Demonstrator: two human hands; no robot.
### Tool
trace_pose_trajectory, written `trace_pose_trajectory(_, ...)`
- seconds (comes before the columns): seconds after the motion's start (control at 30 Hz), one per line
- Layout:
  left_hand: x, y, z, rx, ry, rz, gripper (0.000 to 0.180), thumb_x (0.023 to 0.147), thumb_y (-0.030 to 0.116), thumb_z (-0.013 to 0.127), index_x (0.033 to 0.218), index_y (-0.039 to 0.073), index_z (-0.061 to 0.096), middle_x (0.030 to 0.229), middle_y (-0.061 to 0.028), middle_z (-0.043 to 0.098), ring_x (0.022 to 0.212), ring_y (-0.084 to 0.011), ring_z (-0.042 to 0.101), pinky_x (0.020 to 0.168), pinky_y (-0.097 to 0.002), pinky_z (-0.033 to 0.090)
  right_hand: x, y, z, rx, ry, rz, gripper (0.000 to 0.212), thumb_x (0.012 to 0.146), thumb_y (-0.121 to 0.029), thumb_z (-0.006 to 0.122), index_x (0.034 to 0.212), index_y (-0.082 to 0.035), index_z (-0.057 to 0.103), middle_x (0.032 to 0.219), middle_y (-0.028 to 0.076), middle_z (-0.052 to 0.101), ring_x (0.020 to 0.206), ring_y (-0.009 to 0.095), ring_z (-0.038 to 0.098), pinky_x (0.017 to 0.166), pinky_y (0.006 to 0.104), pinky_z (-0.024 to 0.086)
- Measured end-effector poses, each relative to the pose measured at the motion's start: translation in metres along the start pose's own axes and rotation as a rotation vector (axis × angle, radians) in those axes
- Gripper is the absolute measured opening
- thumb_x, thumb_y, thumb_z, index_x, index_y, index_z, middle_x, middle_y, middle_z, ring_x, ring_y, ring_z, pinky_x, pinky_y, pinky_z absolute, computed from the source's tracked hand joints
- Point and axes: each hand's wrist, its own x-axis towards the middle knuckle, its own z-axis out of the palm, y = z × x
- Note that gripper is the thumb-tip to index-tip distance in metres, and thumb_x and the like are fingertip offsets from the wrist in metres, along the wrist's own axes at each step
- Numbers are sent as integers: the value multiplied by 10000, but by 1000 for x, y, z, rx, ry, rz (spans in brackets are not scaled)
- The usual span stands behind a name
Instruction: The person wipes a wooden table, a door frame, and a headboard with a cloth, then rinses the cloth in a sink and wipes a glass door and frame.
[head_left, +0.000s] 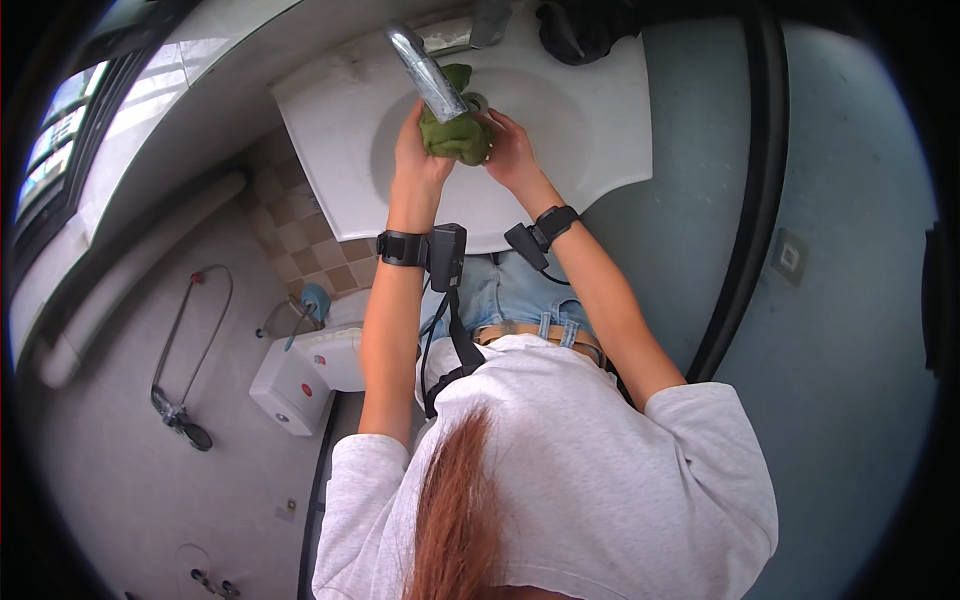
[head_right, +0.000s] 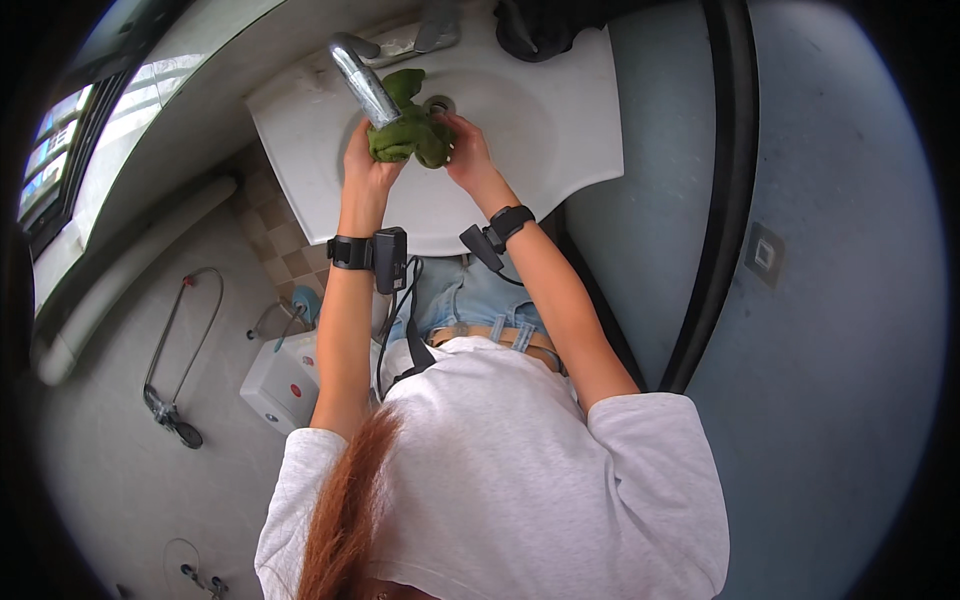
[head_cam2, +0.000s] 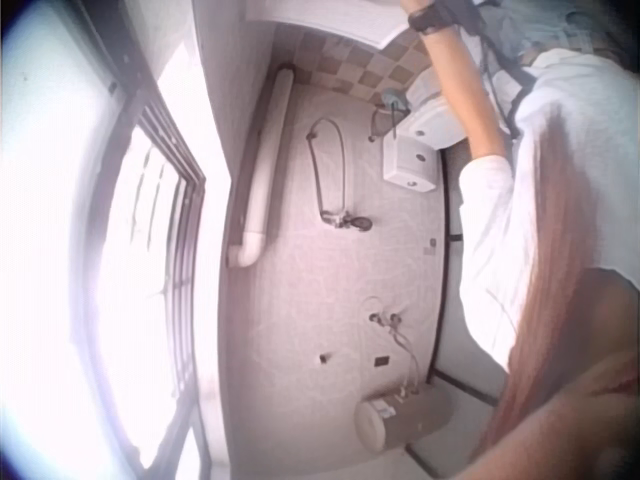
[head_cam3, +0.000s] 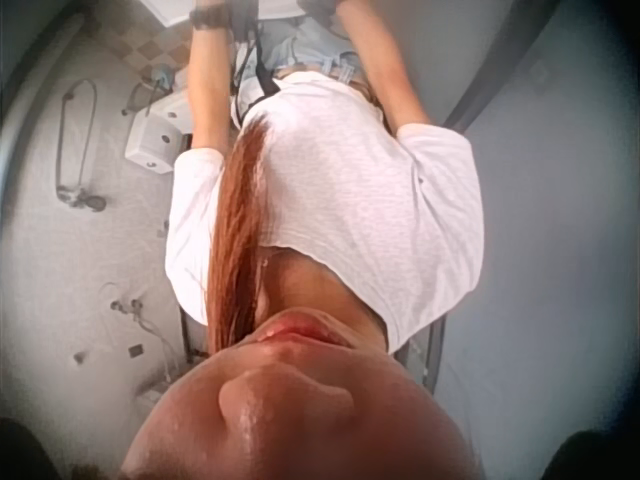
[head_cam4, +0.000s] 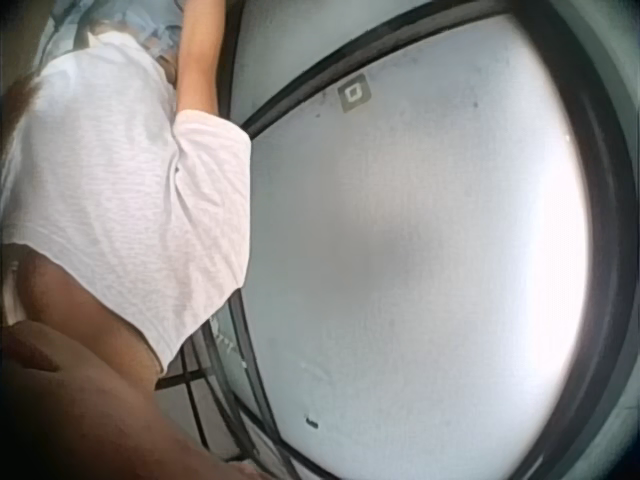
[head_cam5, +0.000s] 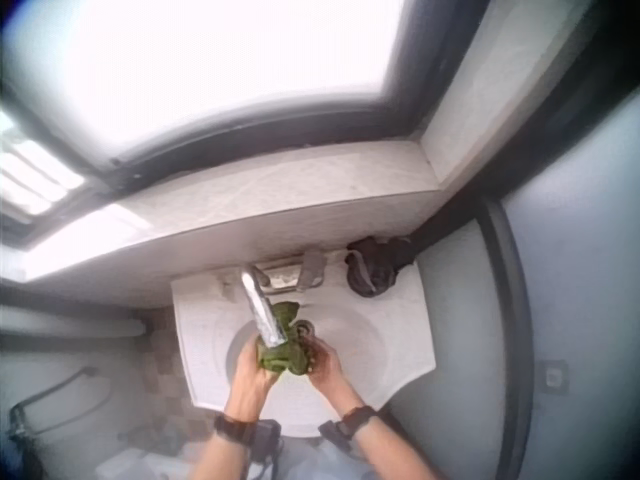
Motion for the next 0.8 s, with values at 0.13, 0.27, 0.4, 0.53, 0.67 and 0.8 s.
trace_pose_trajectory(0.13,-25,-2,7,-98,57,74,346,989,200,347,1210,-31,478,1121,-182,584,962,-304,615,818,-408,545,0,15,21,125,3,177,418,908,-370,497,1192,-66,537,1142,83,564,1109,225,515,954,398,405)
trace_pose_trajectory(0.27,-42,2,5,-184,-74,9,334,989,191,360,1210,-25,487,1138,-166,588,1007,-289,605,862,-405,529,15,20,37,193,-189,127,469,897,-430,508,1199,-72,537,1146,82,568,1095,236,526,962,423,401)
trace_pose_trajectory(0.4,-54,11,3,33,10,121,341,986,198,375,1230,-16,477,1188,-151,573,1074,-281,577,937,-411,487,20,13,49,206,-263,152,452,906,-425,499,1164,-60,568,1118,87,605,1051,244,561,942,401,428)
trace_pose_trajectory(0.53,-56,12,11,402,337,302,345,968,198,401,1233,-9,475,1220,-127,557,1118,-277,549,964,-424,453,22,1,62,286,-250,65,419,930,-384,460,1149,-47,581,1110,102,628,1005,251,598,928,403,449)
trace_pose_trajectory(0.67,-43,3,15,559,303,411,322,927,159,437,1218,29,481,1092,-61,590,1068,-210,554,918,-343,442,17,-5,67,305,-230,3,394,914,-383,483,1091,-51,601,1070,95,637,980,254,603,920,400,455)
trace_pose_trajectory(0.8,-26,-9,19,755,265,579,222,871,125,474,1054,46,573,966,-33,551,888,-153,517,828,-272,392,5,-5,78,331,-122,2,366,903,-367,491,1042,-49,608,1044,89,637,969,249,599,920,393,454)
